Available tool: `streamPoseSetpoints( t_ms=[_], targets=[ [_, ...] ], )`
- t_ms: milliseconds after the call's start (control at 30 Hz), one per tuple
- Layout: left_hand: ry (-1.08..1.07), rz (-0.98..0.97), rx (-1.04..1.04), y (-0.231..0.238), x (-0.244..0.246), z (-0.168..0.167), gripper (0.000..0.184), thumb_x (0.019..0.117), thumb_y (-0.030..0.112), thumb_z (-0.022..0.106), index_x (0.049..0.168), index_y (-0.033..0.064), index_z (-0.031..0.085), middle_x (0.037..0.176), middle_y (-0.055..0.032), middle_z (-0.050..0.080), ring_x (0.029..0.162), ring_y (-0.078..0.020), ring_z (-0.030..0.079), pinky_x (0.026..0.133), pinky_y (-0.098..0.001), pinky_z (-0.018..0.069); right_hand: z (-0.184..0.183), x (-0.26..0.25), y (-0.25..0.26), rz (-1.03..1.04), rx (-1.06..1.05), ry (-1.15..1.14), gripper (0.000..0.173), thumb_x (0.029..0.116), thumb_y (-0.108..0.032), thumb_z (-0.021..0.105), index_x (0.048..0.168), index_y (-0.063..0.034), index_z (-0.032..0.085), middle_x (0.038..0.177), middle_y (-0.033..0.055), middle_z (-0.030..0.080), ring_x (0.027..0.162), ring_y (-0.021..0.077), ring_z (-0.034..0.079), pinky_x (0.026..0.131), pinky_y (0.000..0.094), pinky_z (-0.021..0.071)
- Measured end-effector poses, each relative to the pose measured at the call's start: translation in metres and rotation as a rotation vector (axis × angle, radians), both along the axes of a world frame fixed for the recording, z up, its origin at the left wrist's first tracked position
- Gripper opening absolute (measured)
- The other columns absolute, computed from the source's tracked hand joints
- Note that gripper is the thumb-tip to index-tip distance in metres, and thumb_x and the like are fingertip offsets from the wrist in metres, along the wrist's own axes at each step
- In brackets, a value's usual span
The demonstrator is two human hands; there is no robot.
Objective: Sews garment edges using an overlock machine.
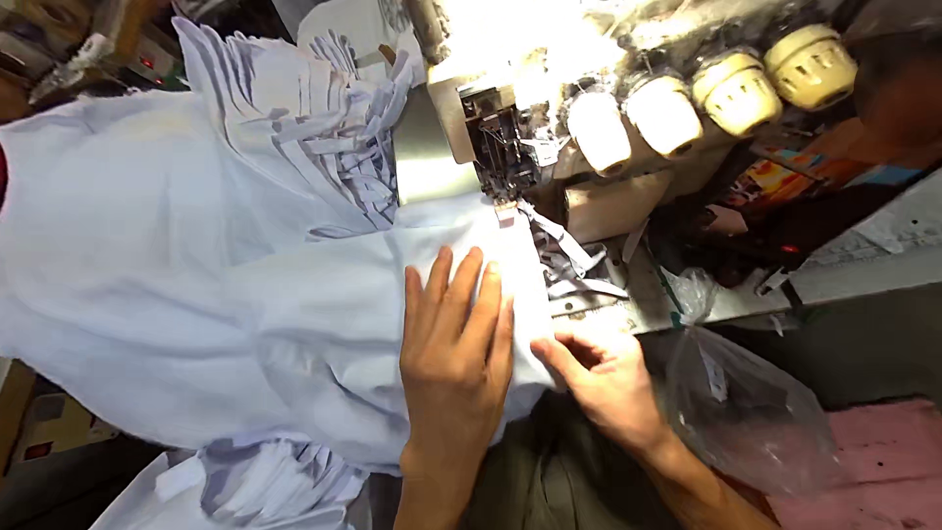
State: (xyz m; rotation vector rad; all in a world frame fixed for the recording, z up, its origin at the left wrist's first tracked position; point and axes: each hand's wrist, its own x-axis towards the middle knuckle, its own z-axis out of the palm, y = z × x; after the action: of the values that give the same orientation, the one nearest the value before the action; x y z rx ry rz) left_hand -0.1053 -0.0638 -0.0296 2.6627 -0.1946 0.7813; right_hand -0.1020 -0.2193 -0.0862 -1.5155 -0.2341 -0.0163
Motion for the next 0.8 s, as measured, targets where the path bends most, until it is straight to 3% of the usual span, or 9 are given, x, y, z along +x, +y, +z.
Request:
streamPoseSetpoints(
  t_ms=[133,433,633,800],
  targets=[
    [-0.058,-0.003,-0.035,0.002,0.001,-0.002,0.022,0.0979,0.02,0.065,0.106,0.0085,0.081,0.119,-0.0143,0.074,0.125,-0.0374,0.063,0.112,-0.0606,0.0419,-0.008,-0.004,0.002,-0.029,-0.033,-0.104,0.021,0.0961,-0.017,0.067,0.079,-0.0045,0.073,0.072,-0.0053,0.069,0.069,-0.0082,0.061,0.065,0.0088,0.0516],
    [-0.03,-0.015,-0.029,0.008,0.015,0.01,0.021,0.0974,0.022,0.065,0.105,0.0109,0.082,0.117,-0.0118,0.075,0.122,-0.0348,0.065,0.112,-0.0591,0.0418,-0.001,0.004,0.004,-0.014,-0.041,-0.142,0.023,0.0982,-0.019,0.066,0.084,-0.0015,0.072,0.074,-0.0024,0.07,0.071,-0.0087,0.063,0.067,0.0082,0.0521],
    [-0.024,-0.003,0.004,0.01,0.021,0.015,0.02,0.0972,0.025,0.066,0.103,0.0148,0.082,0.112,-0.0083,0.076,0.116,-0.0305,0.068,0.108,-0.0571,0.0447,-0.003,0.009,0.004,-0.008,-0.035,-0.175,0.023,0.0982,-0.018,0.064,0.082,-0.0024,0.067,0.069,-0.0022,0.064,0.064,-0.0081,0.057,0.059,0.0068,0.0472],
    [-0.014,-0.01,-0.008,0.011,0.018,0.016,0.019,0.0965,0.024,0.067,0.102,0.0136,0.082,0.112,-0.0099,0.076,0.116,-0.0296,0.068,0.11,-0.0539,0.0448,-0.002,0.007,0.003,0.003,-0.056,-0.157,0.023,0.0976,-0.017,0.065,0.082,-0.0007,0.066,0.067,0.0001,0.063,0.062,-0.0068,0.056,0.058,0.0073,0.046]
  ],
)
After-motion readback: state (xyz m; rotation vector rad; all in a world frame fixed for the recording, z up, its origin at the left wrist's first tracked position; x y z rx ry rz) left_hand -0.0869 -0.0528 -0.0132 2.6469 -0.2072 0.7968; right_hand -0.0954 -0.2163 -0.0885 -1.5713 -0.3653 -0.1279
